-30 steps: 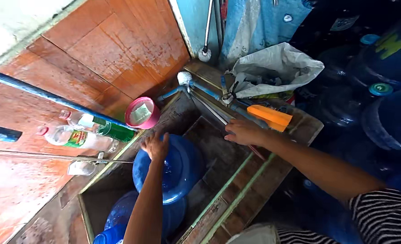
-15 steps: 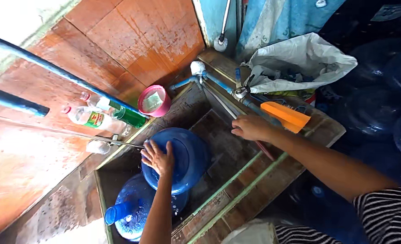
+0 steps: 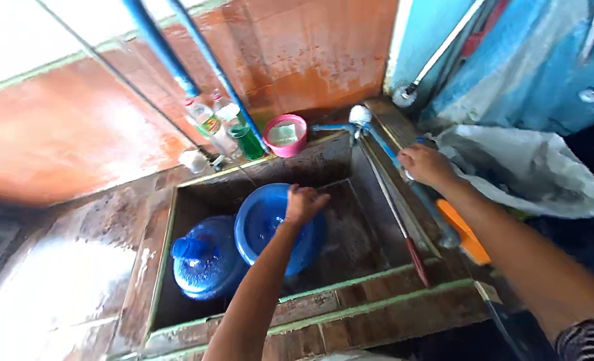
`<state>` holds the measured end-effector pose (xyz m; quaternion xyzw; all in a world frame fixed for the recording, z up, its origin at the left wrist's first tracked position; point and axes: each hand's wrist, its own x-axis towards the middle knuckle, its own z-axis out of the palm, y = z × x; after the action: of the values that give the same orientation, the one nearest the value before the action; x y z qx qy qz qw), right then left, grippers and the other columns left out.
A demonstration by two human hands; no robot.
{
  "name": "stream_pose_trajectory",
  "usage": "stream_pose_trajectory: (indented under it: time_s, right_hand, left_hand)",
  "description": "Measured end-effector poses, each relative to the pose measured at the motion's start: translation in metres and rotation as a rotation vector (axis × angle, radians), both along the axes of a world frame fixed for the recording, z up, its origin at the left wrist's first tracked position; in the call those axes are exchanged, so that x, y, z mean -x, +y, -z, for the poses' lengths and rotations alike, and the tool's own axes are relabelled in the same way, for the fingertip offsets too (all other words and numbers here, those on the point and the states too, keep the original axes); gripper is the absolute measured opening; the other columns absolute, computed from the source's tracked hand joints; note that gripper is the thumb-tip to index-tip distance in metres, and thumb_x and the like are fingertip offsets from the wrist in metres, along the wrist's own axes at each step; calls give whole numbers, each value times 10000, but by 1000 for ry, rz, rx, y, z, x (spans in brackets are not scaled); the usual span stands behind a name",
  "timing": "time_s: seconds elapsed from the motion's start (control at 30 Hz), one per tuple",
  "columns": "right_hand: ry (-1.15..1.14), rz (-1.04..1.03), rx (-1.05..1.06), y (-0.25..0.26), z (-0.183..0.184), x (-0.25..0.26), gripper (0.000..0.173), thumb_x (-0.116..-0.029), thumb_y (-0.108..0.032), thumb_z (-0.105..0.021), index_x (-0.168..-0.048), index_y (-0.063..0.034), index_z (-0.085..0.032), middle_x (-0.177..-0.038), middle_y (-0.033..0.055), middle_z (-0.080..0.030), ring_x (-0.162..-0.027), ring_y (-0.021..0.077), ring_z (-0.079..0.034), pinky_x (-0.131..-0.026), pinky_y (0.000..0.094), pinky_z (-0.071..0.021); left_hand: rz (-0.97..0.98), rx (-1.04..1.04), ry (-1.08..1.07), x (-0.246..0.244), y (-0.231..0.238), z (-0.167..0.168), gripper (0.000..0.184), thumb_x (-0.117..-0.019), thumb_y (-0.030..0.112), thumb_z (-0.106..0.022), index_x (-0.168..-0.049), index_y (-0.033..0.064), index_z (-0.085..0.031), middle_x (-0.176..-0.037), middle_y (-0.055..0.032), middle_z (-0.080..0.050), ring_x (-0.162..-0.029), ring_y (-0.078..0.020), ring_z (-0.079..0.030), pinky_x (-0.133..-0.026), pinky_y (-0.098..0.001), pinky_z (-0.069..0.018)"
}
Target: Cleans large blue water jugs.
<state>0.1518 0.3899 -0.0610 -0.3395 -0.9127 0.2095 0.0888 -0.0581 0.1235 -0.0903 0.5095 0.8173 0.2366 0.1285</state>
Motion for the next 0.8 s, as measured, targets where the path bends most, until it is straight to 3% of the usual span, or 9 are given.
stream_pose_trajectory:
  time_s: [0.1,0.17,0.3,0.4,0.5,0.6,0.67,0.73,0.8]
  right_hand:
    - [-14,-70,-64,43,27,2,412,-1106,-215,-451,-1352,81,-598,-1511,295,-476,-1417,484,-436,-1154,658,-330]
    - [-19,-73,-114,57,41,-9,427,-1108,-204,-427,-1342,115,-589,-1504,319,-475,-1454,501,-378,-1184,654,-283]
    - [-44,103,-206,42,48,-48,537,-1132,-285,-305,-1325,131,-585,-1371,388,-552,-1359,574,-452,-1124,698,-324]
    - [-225,231,-107,10,15,-16,616,-1126,-386,-335,-1297,150,-586,-1383,415,-521,-1382,567,-424,-1137,698,-275]
    - [-168,-203,-71,-65,-12,73,535,-1071,-319,-545,-1349,137,-568,-1417,402,-502,-1365,556,-455,-1134,682,-326]
    - [-43,-715,-41,-168,10,185,640,-1018,-372,-622,-1475,57,-489,-1543,321,-422,-1432,479,-421,-1162,637,-337]
    - [-213,-872,-22,-216,14,245,764,-1011,-515,-581,-1544,6,-411,-1557,274,-434,-1446,429,-426,-1173,608,-330]
    - [-380,-977,68,-225,15,295,804,-970,-596,-609,-1500,-7,-477,-1444,293,-544,-1365,459,-507,-1126,650,-367]
    - [-440,-1145,261,-211,24,334,659,-1003,-430,-650,-1458,29,-520,-1397,322,-570,-1351,471,-514,-1148,629,-347]
  left_hand:
    - [-170,110,146,-31,-3,15,761,-918,499,-695,-1509,61,-498,-1657,-245,-256,-1563,-419,-148,-1232,-653,-42]
    - [-303,196,137,-42,-11,14,974,-879,548,-705,-1620,77,-282,-1693,-263,-63,-1558,-486,-22,-1194,-714,0]
    - [-197,186,69,-42,-51,13,924,-890,421,-727,-1628,103,-271,-1706,-209,-92,-1575,-427,-45,-1229,-652,-17]
    - [-67,83,25,-46,-79,19,902,-846,265,-802,-1604,104,-342,-1695,-200,-172,-1576,-388,-120,-1248,-610,-59]
    - [27,-35,14,-54,-93,31,884,-791,146,-844,-1565,87,-423,-1675,-187,-258,-1562,-367,-206,-1257,-583,-102]
    - [3,-124,59,-54,-113,41,914,-777,276,-876,-1544,40,-439,-1634,-190,-353,-1532,-340,-308,-1255,-562,-175]
    - [-155,-108,93,-56,-134,46,929,-819,497,-807,-1543,42,-444,-1633,-180,-360,-1528,-327,-320,-1243,-596,-178]
    - [-418,-99,127,-56,-159,52,970,-813,642,-729,-1532,45,-465,-1625,-178,-375,-1520,-369,-324,-1213,-666,-183]
    - [-676,-155,111,-54,-176,61,1056,-767,675,-726,-1522,-11,-452,-1621,-209,-365,-1516,-408,-313,-1164,-734,-202]
